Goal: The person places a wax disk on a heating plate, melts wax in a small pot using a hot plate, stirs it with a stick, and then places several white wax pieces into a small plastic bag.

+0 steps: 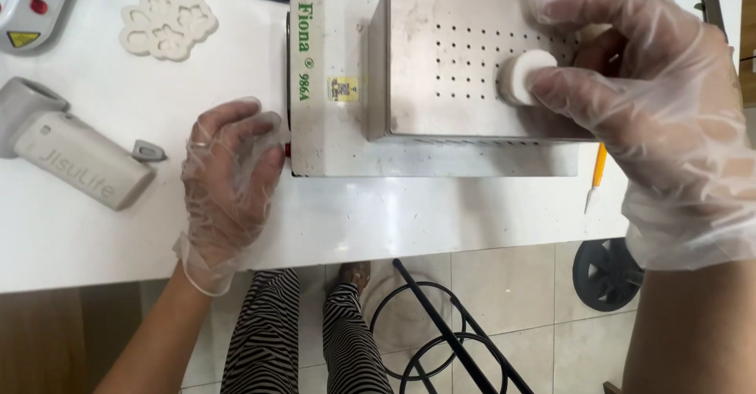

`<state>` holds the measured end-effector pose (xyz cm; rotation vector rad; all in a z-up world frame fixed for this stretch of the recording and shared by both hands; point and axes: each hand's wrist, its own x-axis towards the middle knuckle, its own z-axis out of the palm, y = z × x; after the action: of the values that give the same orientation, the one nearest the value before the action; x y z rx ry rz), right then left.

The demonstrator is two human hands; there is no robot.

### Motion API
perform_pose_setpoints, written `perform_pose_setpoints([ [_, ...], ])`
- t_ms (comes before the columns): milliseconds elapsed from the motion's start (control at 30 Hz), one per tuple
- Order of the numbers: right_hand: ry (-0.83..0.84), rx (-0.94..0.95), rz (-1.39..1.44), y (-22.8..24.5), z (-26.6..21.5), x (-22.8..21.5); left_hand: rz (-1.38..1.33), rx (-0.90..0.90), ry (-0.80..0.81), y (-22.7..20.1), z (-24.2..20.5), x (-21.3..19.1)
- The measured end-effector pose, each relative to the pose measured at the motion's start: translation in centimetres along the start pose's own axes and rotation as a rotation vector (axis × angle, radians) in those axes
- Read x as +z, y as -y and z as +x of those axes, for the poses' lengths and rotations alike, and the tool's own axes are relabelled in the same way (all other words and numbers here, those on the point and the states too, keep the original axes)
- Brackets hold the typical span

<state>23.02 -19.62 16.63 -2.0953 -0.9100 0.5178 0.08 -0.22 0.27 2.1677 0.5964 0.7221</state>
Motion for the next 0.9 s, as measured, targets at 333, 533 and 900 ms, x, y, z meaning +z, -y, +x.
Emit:
perform_pose_setpoints([
  [333, -0.013, 0.073, 0.018, 0.4, -0.1, -0.1, -0.032, 0.011, -0.011, -0.7, -0.1, -0.1],
  [533, -0.019, 0.086, 0.038, 0.1, 0.1, -0.1, -0.035, 0.019, 0.0, -0.6, -0.1, 0.0],
  [900, -0.007, 0.031, -0.024, -0.5, 0.5, -0.2, -0.004, -0.031, 0.025, -1.0, 0.0, -0.2],
])
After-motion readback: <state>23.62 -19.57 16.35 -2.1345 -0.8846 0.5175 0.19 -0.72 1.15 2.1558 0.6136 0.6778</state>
